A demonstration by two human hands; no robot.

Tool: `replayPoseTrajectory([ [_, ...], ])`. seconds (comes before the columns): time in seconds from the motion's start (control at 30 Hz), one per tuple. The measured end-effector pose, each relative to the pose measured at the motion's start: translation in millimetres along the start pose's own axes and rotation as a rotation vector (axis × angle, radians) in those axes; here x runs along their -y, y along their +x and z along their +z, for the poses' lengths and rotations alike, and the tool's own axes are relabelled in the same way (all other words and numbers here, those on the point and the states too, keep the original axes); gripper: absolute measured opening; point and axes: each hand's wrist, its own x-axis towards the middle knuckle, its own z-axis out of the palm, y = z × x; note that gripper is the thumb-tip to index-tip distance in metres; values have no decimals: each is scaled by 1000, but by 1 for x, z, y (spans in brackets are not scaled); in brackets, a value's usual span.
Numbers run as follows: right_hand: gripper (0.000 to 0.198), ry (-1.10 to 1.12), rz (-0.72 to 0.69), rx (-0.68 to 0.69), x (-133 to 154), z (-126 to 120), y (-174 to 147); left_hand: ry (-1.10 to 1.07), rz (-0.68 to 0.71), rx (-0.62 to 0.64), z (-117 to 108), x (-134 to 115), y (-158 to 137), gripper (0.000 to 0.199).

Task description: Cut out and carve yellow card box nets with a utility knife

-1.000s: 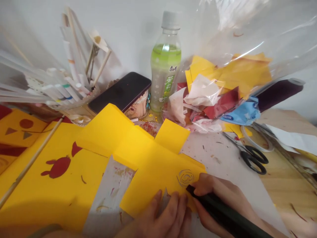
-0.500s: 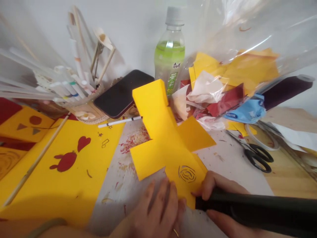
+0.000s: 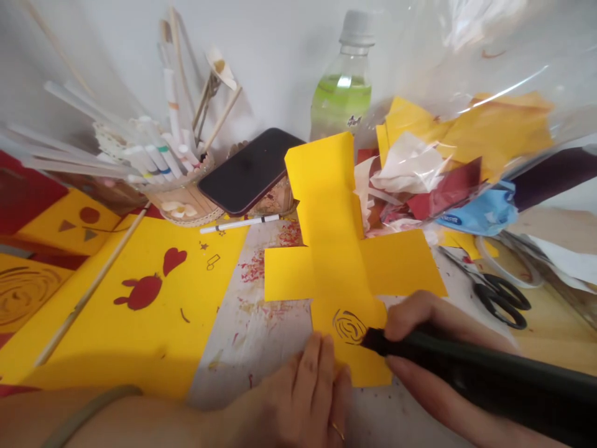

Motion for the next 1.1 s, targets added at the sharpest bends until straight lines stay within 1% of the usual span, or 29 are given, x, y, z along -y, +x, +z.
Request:
replayPoseTrajectory([
  [0.03,4,-9,-30,91,-1,1,5,1,5,-19,1,-1,-1,22],
  [0.07,6,-12,-36,149,-3,4,10,4,6,-34,2,-2,-2,23],
  [0.1,6,-12,-37,167,-7,7,14,7,4,-38,3,-2,-2,23],
  [0.23,4,-34,-63,118,-23,23,17,17,35,29,-3,1,1,22],
  [0.27,5,-52,-96,101,-26,27,17,22,53,43,-5,3,1,22],
  [0.4,15,-198,-333,-8,-33,33,13,52,90,61,-6,5,1,23],
  [0.47,17,-249,-403,-22,-36,32,12,59,67,36,-4,4,0,23],
  [0.53,17,-279,-428,-5,-38,31,11,64,29,14,-3,2,-1,23],
  [0.6,18,-307,-448,2,-39,31,12,72,9,22,-3,0,0,23],
  [0.7,20,-331,-460,11,-40,32,13,86,4,54,-4,-1,1,24],
  [0.8,20,-339,-460,17,-41,33,14,98,-5,39,-4,-1,1,27],
  [0.93,20,-364,-493,30,-42,32,14,110,-29,22,-3,-3,1,28],
  [1.1,20,-353,-535,2,-46,34,12,111,-41,2,-2,-4,2,28],
])
